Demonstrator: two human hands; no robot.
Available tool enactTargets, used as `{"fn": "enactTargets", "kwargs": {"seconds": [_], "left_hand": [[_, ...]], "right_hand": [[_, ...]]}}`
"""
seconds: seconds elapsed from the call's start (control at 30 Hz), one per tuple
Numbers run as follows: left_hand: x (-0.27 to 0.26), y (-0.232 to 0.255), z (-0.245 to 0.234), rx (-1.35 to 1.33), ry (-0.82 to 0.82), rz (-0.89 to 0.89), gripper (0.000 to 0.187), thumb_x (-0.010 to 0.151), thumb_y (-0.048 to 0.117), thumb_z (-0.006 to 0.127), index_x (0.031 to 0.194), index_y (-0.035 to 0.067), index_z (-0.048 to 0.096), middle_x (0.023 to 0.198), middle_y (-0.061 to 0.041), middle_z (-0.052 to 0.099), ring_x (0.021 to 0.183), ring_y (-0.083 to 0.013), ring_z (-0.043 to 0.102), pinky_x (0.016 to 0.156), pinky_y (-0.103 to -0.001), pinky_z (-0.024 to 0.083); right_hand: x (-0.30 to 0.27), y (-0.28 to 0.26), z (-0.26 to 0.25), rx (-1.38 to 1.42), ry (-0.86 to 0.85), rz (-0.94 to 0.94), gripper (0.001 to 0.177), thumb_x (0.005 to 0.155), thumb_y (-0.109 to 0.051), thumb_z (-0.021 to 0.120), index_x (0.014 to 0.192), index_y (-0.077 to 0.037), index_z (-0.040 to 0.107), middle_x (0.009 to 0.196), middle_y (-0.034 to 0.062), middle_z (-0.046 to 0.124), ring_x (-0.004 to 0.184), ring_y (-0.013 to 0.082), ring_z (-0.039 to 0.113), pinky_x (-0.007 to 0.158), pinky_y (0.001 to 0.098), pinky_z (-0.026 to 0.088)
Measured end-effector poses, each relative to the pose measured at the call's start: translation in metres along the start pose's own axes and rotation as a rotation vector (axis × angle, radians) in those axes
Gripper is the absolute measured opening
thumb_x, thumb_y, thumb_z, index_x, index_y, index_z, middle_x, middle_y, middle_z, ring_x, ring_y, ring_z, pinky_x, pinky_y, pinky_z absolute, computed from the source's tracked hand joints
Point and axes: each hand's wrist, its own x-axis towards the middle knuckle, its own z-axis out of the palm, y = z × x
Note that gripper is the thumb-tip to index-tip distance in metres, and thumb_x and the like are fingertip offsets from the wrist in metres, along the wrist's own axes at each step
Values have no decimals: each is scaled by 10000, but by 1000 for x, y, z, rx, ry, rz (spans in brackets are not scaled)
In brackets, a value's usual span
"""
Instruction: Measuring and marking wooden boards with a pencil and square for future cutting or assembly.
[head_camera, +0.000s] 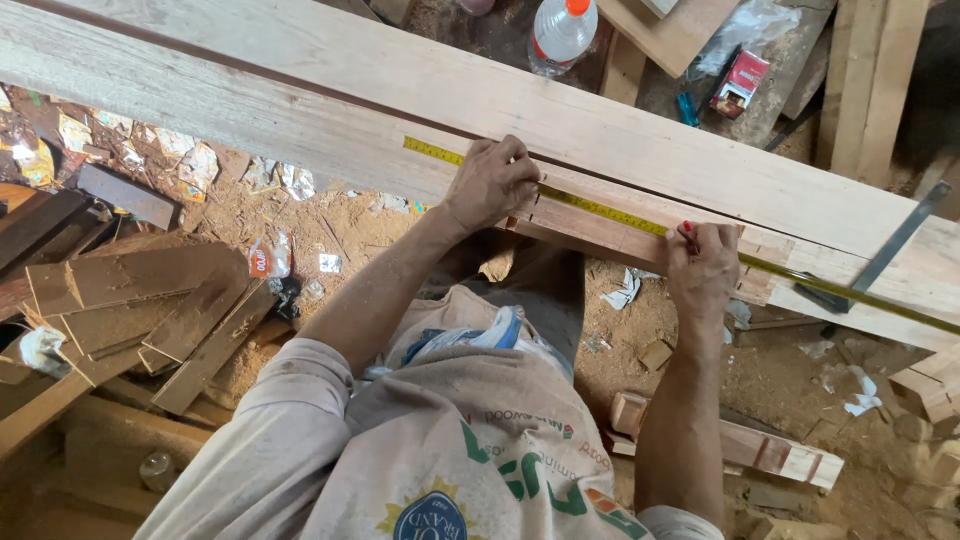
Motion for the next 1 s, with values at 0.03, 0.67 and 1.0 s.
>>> {"fn": "enactTargets", "kwargs": {"seconds": [0.03,0.67,1.0], "left_hand": [[0,0,-1,1,17,10,138,862,343,777,911,283,662,992,40,537,875,-210,700,922,-383,450],[-1,3,-3,-33,11,-27,141,840,285,817,904,279,692,991,46,562,895,-216,713,876,-388,465],[0,3,-5,-90,17,-25,139,851,295,813,896,263,686,984,42,569,887,-224,719,847,-388,462]], "right_hand": [[-1,5,1,-28,4,-18,159,939,-114,852,966,-37,716,981,120,597,834,418,701,715,466,570],[3,-4,-13,-126,-70,-15,131,996,-135,820,975,-57,717,984,121,614,823,405,712,720,477,574],[-1,11,-8,-159,-87,-1,201,970,-233,846,978,-89,707,978,113,616,801,420,703,699,496,563]]}}
